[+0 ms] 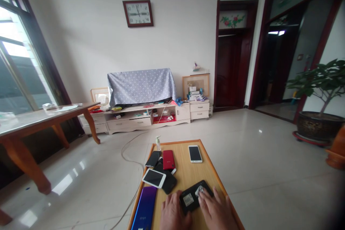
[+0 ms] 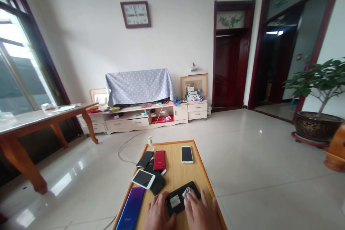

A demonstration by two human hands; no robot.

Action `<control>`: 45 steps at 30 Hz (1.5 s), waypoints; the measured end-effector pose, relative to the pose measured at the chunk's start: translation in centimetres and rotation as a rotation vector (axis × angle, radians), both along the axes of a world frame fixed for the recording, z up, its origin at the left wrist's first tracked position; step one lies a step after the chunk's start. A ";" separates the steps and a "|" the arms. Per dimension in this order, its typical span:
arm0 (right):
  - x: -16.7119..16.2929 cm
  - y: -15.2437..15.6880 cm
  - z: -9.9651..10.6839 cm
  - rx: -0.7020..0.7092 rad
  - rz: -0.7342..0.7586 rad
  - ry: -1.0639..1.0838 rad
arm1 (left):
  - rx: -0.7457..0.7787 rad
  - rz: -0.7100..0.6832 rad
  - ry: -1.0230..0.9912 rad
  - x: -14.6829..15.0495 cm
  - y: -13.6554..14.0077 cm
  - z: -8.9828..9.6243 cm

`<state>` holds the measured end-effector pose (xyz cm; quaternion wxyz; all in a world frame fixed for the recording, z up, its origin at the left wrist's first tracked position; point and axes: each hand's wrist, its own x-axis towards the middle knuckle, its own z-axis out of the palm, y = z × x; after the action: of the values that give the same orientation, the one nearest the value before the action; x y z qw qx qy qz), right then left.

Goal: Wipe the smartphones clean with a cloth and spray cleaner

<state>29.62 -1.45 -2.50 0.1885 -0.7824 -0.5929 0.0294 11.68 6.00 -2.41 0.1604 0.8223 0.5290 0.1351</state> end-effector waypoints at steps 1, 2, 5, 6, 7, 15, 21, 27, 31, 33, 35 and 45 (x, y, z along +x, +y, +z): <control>0.5 0.1 0.2 0.006 -0.034 -0.009 | 0.000 0.001 -0.001 0.0 0.0 0.0; 0.6 0.2 0.3 0.010 -0.050 -0.015 | -0.001 0.000 -0.003 0.0 -0.1 0.0; -1.5 0.6 -0.4 0.003 0.031 0.009 | -0.005 -0.002 -0.014 -0.2 0.0 0.0; -2.6 0.8 -0.9 0.003 0.074 0.021 | -0.007 -0.006 -0.017 -0.2 0.0 0.0; -3.6 0.9 -1.2 0.009 0.105 0.030 | -0.012 -0.014 -0.017 -0.3 0.1 0.0; -0.8 1.0 0.7 -0.003 0.007 -0.006 | 0.003 -0.006 -0.030 -0.1 0.1 -0.2; -3.3 1.7 0.8 -0.038 0.093 -0.001 | -0.029 -0.020 -0.045 -0.4 0.1 0.3; -4.2 1.8 0.4 0.006 0.201 0.025 | -0.039 -0.025 -0.023 -0.3 0.2 0.5; -0.5 2.2 0.9 0.038 0.037 -0.026 | -0.026 -0.011 -0.016 0.1 0.1 0.7; 0.0 2.5 1.0 0.036 -0.003 -0.042 | -0.037 -0.001 0.007 0.1 0.0 0.8; -1.1 2.8 1.0 0.026 0.019 -0.033 | -0.046 0.003 0.018 0.1 0.1 0.8; -4.8 4.0 1.8 0.026 0.175 0.094 | -0.060 0.003 0.008 0.1 0.5 0.1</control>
<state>24.86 2.56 -0.68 0.2231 -0.7228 -0.6498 0.0747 11.78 6.51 -2.30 0.1830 0.8168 0.5346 0.1162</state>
